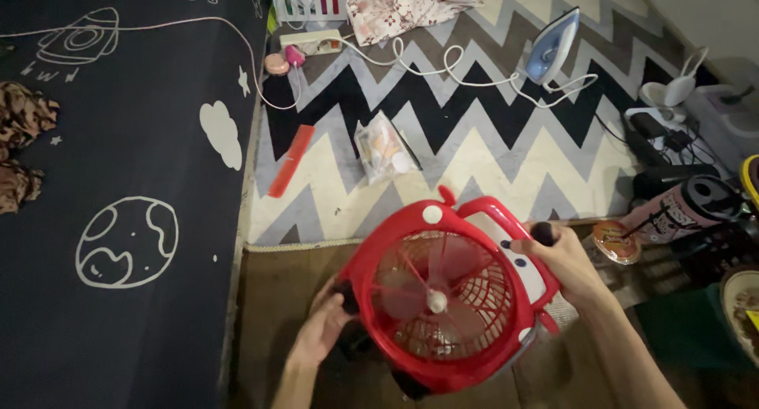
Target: The person assembles a red car-shaped fan by attaching the fan blade to the motor hub, fitting the front grille, and securing the rear cover with a screwdriver. The person uses a screwdriver to tighten screws on the rear cover and rotates the fan to check alignment.
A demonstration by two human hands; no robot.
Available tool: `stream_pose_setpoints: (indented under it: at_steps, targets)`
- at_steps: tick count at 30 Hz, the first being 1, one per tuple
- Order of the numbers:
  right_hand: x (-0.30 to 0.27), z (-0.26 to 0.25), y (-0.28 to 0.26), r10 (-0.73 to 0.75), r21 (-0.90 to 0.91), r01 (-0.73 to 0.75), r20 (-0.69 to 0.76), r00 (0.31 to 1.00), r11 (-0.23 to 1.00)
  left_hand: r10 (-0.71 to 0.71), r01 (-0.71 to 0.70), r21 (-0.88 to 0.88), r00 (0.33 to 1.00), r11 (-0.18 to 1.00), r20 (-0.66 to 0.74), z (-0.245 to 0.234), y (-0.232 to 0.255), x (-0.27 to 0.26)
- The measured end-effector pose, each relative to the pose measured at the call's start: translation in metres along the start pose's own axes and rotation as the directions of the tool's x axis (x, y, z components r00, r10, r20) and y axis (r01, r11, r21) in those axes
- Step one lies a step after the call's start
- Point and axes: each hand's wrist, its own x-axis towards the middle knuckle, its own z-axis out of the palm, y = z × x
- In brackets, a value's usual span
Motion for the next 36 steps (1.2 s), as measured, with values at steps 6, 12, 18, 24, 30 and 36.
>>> stream_pose_setpoints:
  at_steps: [6, 12, 18, 24, 30, 36]
  targets:
    - [0.044, 0.01, 0.021, 0.012, -0.145, 0.017, 0.2, 0.98, 0.989, -0.153, 0.148, 0.466, 0.988, 0.872, -0.028, 0.001, 0.002, -0.012]
    - [0.073, 0.02, 0.035, 0.02, -0.215, 0.049, 0.31, 0.951, 0.975, -0.276, 0.423, 0.693, 0.906, 0.583, -0.32, 0.033, 0.029, -0.024]
    - [0.089, 0.037, 0.027, -0.001, -0.255, 0.133, 0.458, 0.889, 0.958, -0.337, 0.279, 0.751, 0.938, 0.599, -0.08, 0.058, 0.039, -0.027]
    - [0.1, 0.047, 0.032, 0.046, -0.363, 0.158, 0.494, 0.868, 0.918, -0.49, 0.335, 0.772, 0.871, 0.54, -0.034, 0.081, 0.046, -0.027]
    - [0.102, 0.054, 0.029, 0.054, -0.41, 0.176, 0.491, 0.87, 0.895, -0.165, 0.193, 0.961, 0.973, 0.2, -0.161, 0.141, 0.069, -0.004]
    - [0.103, 0.054, 0.02, 0.037, -0.372, 0.162, 0.474, 0.88, 0.914, -0.049, 0.21, 0.932, 0.978, 0.296, -0.205, 0.16, 0.068, -0.002]
